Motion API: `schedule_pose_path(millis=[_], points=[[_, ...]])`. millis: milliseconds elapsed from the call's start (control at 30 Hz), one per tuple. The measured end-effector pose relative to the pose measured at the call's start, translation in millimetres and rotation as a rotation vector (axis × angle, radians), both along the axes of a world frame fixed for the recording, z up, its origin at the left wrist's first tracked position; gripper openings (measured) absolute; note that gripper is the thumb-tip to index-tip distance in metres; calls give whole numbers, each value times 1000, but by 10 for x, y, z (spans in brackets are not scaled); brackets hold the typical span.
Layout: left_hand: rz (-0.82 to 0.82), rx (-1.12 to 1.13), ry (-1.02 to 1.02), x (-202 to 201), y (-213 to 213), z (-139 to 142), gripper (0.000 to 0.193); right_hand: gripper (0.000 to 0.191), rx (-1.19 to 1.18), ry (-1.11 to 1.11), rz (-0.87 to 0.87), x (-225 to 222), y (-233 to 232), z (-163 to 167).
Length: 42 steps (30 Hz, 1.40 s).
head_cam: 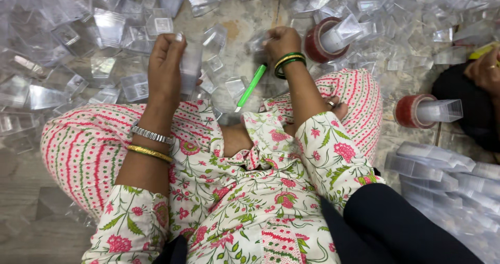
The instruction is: The person sits cross-legged on the floor among piles of clear plastic box components and assembles small transparent plastic boxes, fitting and pressing the plastic pieces together by hand and setting completed boxes aside. Rolls of tape and a green marker lie nearby on the floor.
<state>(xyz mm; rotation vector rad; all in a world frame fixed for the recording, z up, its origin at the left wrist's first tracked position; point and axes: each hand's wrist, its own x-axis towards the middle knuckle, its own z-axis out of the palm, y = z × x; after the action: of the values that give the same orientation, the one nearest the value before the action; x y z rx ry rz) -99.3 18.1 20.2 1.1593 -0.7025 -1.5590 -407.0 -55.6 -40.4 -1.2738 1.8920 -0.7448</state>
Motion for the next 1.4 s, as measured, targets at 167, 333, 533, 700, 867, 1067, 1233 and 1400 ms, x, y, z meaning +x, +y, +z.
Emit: schedule_pose_path(millis=[167, 333, 533, 700, 867, 1067, 1233, 1400], points=[[113, -259, -108, 29, -52, -212, 20, 22, 122, -370, 52, 280, 149, 207], [12, 2, -97, -32, -52, -282, 16, 27, 102, -503, 152, 297, 217, 469], [-254, -14, -323, -89, 10, -181, 36, 29, 15, -624, 383, 402, 330, 585], [-334, -138, -448, -88, 53, -177, 48, 24, 160, -585, 524, 598, 320, 492], [230, -126, -409, -9, -91, -299, 29, 45, -410, 125, 614, 786, -18, 247], [261, -136, -360, 43, -44, -350, 25, 49, -405, 242, 617, 757, 55, -52], [208, -192, -241, 30, -18, -274, 24, 70, -453, 96, 453, 212, 34, 38], [196, -115, -225, 46, -18, -203, 23, 20, -133, 670, -189, -401, -49, 343]])
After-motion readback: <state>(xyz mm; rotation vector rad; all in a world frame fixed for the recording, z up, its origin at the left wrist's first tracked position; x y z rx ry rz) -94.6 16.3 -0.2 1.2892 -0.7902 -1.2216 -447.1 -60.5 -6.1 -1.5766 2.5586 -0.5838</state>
